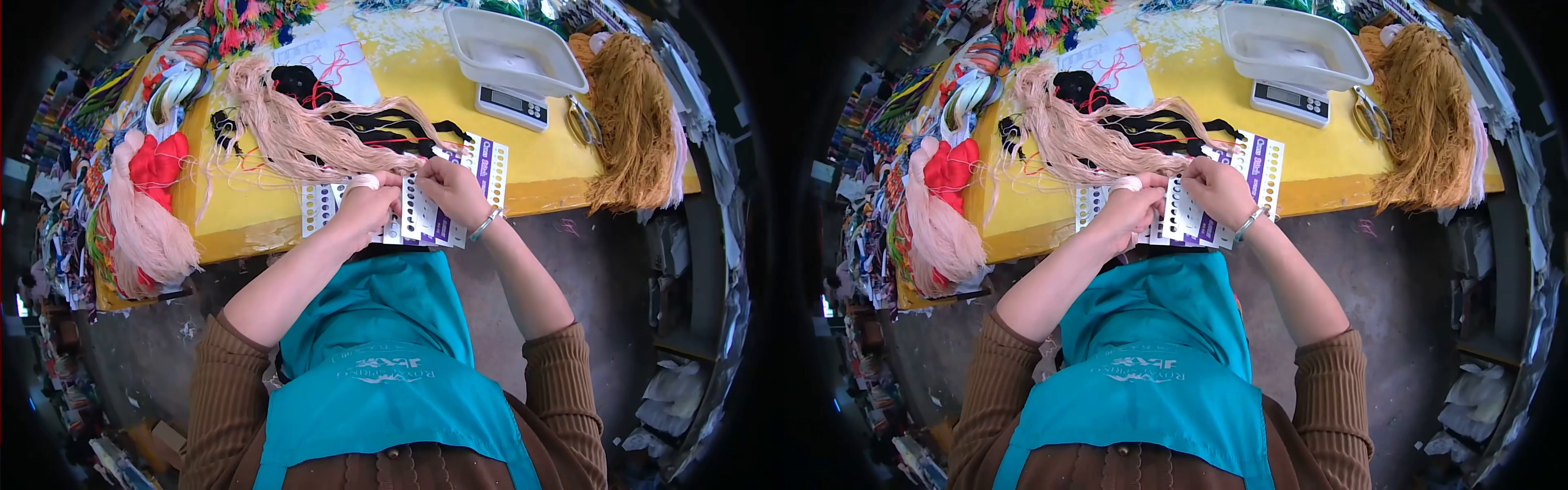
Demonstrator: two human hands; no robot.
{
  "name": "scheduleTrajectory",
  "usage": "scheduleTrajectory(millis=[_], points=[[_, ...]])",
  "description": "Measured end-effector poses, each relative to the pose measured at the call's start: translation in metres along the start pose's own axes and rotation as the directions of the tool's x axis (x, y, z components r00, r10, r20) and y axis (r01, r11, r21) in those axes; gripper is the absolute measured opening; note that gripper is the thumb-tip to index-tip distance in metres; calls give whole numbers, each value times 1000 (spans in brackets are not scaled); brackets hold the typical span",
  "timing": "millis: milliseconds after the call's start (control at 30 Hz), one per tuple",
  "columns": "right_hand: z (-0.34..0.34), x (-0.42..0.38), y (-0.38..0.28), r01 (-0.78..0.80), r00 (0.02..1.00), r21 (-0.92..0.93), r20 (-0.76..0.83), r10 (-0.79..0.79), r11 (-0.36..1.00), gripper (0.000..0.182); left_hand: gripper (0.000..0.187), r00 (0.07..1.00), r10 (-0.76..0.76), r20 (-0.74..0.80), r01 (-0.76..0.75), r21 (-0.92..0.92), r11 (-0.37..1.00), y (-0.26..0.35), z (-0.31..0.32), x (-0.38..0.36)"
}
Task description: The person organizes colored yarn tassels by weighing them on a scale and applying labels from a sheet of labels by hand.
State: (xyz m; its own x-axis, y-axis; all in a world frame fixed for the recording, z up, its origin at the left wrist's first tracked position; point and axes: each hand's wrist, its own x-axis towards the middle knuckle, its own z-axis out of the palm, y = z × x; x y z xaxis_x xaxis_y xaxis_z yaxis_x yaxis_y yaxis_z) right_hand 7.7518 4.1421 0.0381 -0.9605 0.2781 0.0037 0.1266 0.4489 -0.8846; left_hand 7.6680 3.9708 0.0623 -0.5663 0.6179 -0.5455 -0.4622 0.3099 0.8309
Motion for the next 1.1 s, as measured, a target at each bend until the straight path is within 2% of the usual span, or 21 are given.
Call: scheduleTrajectory(millis=[67,167,367,467,600,667,800,867,900,967,1100], points=[[0,5,-1,-20,1000,-57,5,20,998,19,20,995,94,-41,-90,76,993,0,4,3],[-1,9,2,-25,999,-69,41,28,997,18,15,991,104,-88,-96,94,991,0,6,7],[-7,17,7,-36,986,50,162,27,998,16,16,996,63,-68,-67,-56,996,2,5,13],[-11,19,5,-63,976,83,214,44,995,17,19,999,37,11,-37,-21,999,4,0,16],[-12,20,4,-94,976,163,211,59,982,17,21,999,32,36,-33,3,999,1,-3,23],[-15,18,-1,-174,970,171,200,138,970,17,18,1000,26,17,-27,49,998,0,-2,24],[-15,16,-1,-169,977,194,160,139,966,18,16,999,13,-37,-10,85,996,2,0,20],[-13,16,0,-139,986,179,115,119,974,20,17,1000,9,-3,-10,-56,998,3,-3,17],[-13,15,0,-139,986,178,115,119,974,20,17,1000,10,-3,-10,-56,998,3,-1,16],[-12,15,-1,-150,985,177,115,131,973,17,17,999,25,-42,-23,57,998,3,4,13],[-11,15,2,-121,989,183,112,101,976,17,16,999,33,-39,-31,39,999,0,3,16]])
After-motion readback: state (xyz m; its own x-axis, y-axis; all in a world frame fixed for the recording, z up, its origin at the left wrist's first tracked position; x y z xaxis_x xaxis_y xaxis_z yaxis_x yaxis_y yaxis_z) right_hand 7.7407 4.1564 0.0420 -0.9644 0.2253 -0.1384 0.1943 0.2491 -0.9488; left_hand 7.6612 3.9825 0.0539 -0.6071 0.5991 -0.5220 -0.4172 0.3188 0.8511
